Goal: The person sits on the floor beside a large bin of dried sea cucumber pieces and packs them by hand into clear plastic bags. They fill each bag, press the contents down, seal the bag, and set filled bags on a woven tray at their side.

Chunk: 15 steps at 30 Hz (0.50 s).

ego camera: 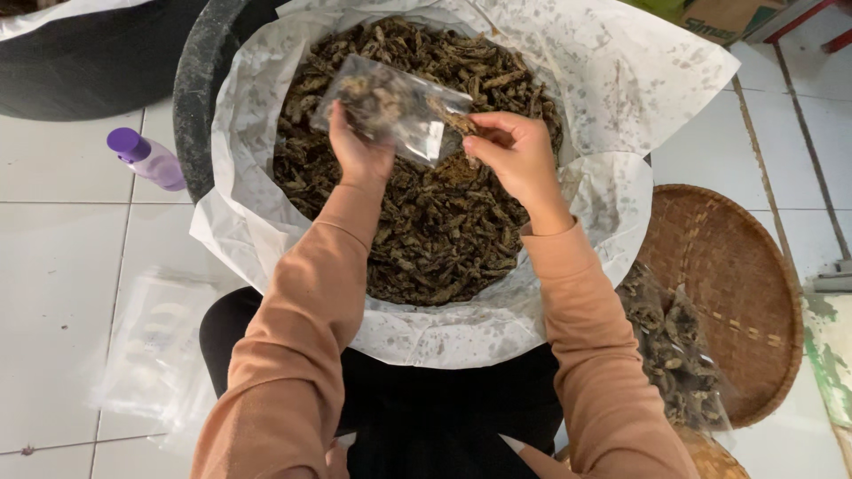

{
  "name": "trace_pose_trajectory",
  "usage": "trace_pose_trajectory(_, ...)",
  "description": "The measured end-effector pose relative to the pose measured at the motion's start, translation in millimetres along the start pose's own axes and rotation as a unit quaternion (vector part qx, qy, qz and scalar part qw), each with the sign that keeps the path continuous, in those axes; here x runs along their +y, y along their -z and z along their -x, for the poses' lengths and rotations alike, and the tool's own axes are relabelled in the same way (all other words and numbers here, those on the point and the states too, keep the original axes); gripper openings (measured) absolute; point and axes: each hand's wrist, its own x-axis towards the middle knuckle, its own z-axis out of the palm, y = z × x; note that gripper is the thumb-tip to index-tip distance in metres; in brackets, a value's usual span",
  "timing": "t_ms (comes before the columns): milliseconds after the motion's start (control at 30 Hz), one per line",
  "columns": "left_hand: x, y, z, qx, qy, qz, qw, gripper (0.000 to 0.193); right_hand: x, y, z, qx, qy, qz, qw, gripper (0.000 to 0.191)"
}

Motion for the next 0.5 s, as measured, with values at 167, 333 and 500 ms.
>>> trace_pose_trajectory(167, -39, -6, 28, -0.028, 0.112, -0.049, 0.992, 0.056, -1, -19, -3, 0.098, 0.118, 0.144, 0.978, 0.018)
trace_pose_trajectory(333, -26, -5, 15, -0.069, 0.092, -0.047, 0.992, 0.059, -5, -15, -4, 0.085, 0.229, 0.197, 0.95, 0.019)
trace_pose_trajectory(500, -24, -4, 16, -0.065, 0.138, -0.089, 0.984, 0.06, -1, -17, -6, 0.127, 0.142, 0.354, 0.916, 0.023)
